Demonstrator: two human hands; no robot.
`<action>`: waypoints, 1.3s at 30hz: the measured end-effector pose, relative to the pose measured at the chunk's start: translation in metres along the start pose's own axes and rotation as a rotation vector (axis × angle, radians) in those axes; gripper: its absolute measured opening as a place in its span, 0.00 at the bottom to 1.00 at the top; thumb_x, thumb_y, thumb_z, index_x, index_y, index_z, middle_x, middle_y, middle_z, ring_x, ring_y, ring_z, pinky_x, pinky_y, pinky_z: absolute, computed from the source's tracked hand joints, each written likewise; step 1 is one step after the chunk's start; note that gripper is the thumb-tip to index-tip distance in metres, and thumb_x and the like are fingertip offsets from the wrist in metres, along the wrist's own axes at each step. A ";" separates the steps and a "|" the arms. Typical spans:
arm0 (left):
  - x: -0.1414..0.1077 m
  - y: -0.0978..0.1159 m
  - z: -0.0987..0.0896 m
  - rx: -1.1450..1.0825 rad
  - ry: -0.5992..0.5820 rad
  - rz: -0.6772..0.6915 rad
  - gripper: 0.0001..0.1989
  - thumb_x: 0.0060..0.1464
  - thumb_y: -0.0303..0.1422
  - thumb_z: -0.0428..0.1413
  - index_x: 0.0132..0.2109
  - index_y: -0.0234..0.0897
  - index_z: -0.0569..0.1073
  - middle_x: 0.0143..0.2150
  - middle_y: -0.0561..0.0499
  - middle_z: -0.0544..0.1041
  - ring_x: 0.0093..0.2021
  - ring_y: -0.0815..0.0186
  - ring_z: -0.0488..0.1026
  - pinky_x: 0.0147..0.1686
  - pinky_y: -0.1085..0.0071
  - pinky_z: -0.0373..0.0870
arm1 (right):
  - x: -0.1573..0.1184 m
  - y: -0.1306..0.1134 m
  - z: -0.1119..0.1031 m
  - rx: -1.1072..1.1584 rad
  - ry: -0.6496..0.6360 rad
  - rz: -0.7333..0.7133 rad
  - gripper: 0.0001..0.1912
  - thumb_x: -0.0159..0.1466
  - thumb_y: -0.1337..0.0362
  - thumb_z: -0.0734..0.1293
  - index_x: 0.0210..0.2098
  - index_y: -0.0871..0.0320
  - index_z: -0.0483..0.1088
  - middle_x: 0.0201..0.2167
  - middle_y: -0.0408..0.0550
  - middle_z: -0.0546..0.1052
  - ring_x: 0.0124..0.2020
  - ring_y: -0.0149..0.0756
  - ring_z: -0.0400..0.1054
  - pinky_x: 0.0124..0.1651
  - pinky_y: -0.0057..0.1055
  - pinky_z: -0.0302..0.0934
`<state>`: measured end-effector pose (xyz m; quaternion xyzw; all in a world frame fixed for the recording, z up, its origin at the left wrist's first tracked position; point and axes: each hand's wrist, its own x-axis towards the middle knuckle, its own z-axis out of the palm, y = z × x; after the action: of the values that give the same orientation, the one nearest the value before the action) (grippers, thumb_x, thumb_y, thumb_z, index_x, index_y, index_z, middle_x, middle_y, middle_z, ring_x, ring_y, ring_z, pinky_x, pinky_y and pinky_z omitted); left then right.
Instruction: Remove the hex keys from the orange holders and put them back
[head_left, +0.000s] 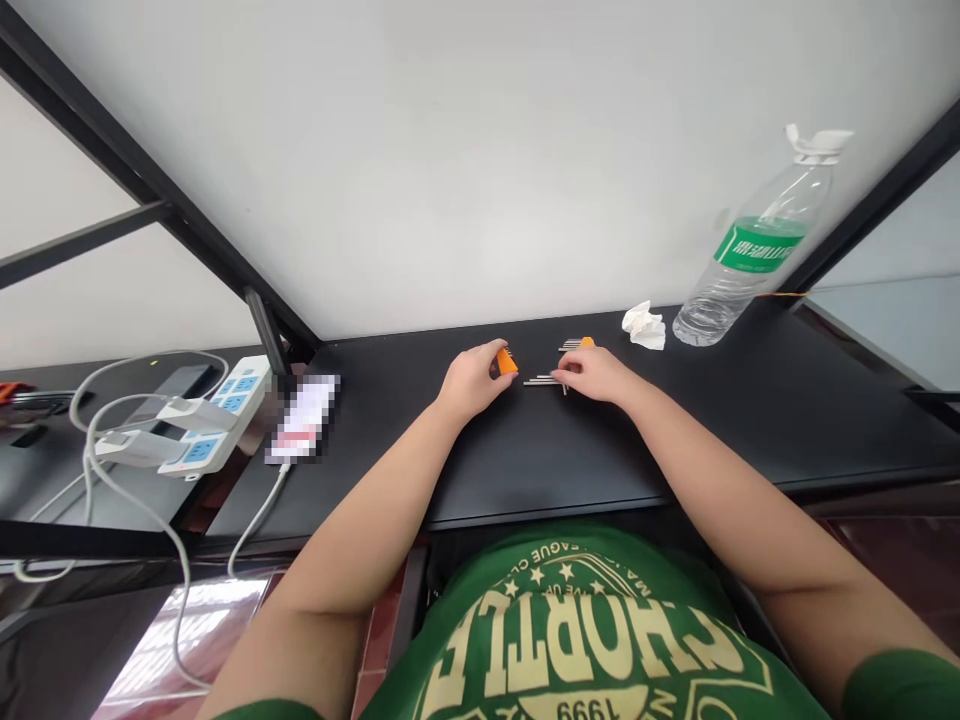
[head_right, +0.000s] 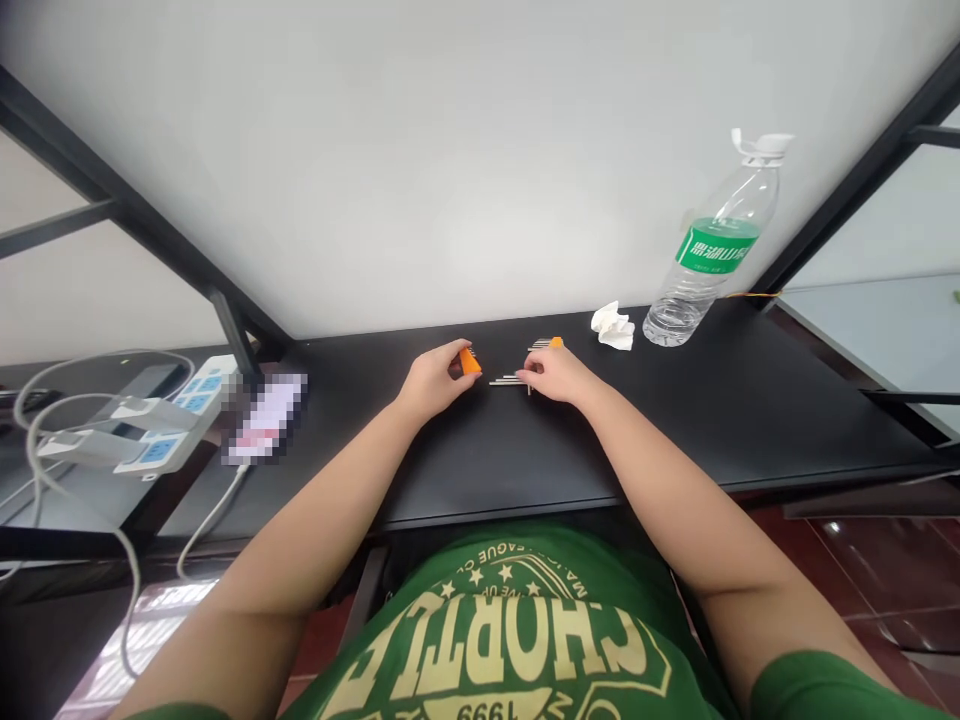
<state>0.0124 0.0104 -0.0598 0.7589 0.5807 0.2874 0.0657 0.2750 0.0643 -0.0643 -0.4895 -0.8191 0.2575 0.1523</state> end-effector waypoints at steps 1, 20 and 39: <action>0.000 0.001 0.000 -0.002 0.000 -0.006 0.25 0.57 0.37 0.63 0.61 0.41 0.73 0.49 0.50 0.82 0.43 0.61 0.80 0.46 0.65 0.76 | 0.000 -0.001 0.001 -0.022 -0.018 -0.023 0.13 0.64 0.53 0.69 0.35 0.56 0.76 0.35 0.48 0.76 0.34 0.35 0.67 0.36 0.31 0.57; -0.004 0.014 0.008 -0.107 -0.069 0.163 0.24 0.57 0.38 0.63 0.60 0.41 0.73 0.53 0.49 0.82 0.49 0.59 0.80 0.54 0.63 0.76 | -0.005 -0.036 0.022 0.360 0.176 -0.276 0.06 0.65 0.61 0.65 0.40 0.55 0.68 0.36 0.45 0.75 0.34 0.34 0.68 0.40 0.33 0.63; 0.000 -0.001 0.000 0.081 -0.047 0.036 0.25 0.57 0.35 0.63 0.62 0.40 0.72 0.50 0.47 0.82 0.45 0.57 0.80 0.47 0.62 0.77 | -0.004 -0.008 0.010 -0.074 0.028 -0.081 0.14 0.64 0.52 0.70 0.35 0.57 0.72 0.43 0.51 0.74 0.37 0.37 0.66 0.37 0.33 0.59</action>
<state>0.0116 0.0109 -0.0604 0.7778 0.5765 0.2468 0.0432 0.2657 0.0551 -0.0682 -0.4647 -0.8450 0.2138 0.1557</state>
